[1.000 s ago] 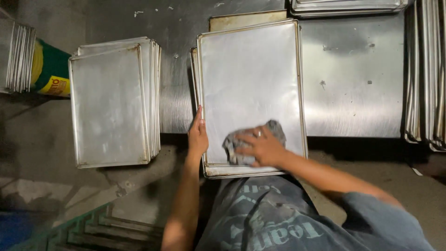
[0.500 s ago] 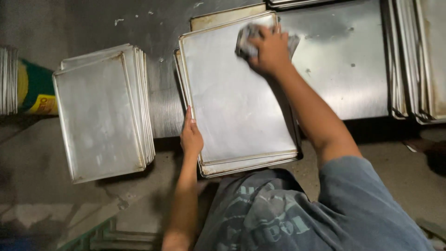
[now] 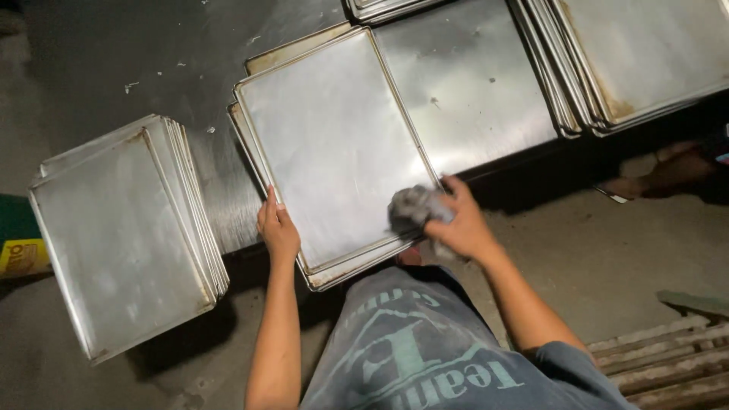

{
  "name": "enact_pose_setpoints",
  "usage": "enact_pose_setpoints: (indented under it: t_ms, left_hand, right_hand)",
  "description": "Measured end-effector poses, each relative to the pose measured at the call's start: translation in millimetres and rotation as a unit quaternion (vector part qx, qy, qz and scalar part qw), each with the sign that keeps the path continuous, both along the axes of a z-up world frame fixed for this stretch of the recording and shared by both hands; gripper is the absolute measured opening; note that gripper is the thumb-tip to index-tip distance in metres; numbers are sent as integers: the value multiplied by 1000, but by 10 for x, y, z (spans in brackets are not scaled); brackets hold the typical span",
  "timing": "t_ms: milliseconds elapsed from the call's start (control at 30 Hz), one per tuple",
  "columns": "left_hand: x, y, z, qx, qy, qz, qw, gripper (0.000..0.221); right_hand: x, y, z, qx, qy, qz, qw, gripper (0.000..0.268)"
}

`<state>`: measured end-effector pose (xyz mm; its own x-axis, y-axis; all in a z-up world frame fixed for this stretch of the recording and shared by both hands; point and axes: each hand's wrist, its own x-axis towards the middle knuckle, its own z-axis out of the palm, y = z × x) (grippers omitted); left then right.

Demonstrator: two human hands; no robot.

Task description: Wiping down and stacking metal baking trays in a bakery.

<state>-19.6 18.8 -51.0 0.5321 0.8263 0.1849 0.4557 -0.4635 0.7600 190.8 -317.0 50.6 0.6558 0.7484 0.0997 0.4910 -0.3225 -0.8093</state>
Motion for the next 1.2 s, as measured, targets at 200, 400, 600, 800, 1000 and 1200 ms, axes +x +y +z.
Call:
enact_pose_setpoints:
  t_ms: [200,400,600,800,1000,1200]
  left_hand:
    - [-33,-172,157,29,97,-7,995,49]
    - [335,-709,1361,56,292,-32,954,63]
    - [735,-847,2257,-101,16,-266,958,93]
    - [490,-315,2542,-106,121,-193,968,89]
    - [110,-284,3250,-332,-74,-246,908,68]
    - [-382,-42,3361,-280,-76,-190,938,65]
  right_hand:
    - [720,-457,-374,-4,384,-73,921,33]
    - [633,-534,137,38,375,-9,926,33]
    - [19,-133,1453,187,549,143,802,68]
    - [-290,525,1294,242,441,442,743,63]
    - [-545,1132,1494,223,423,555,681,57]
    - [-671,1395,1374,218,379,600,669,55]
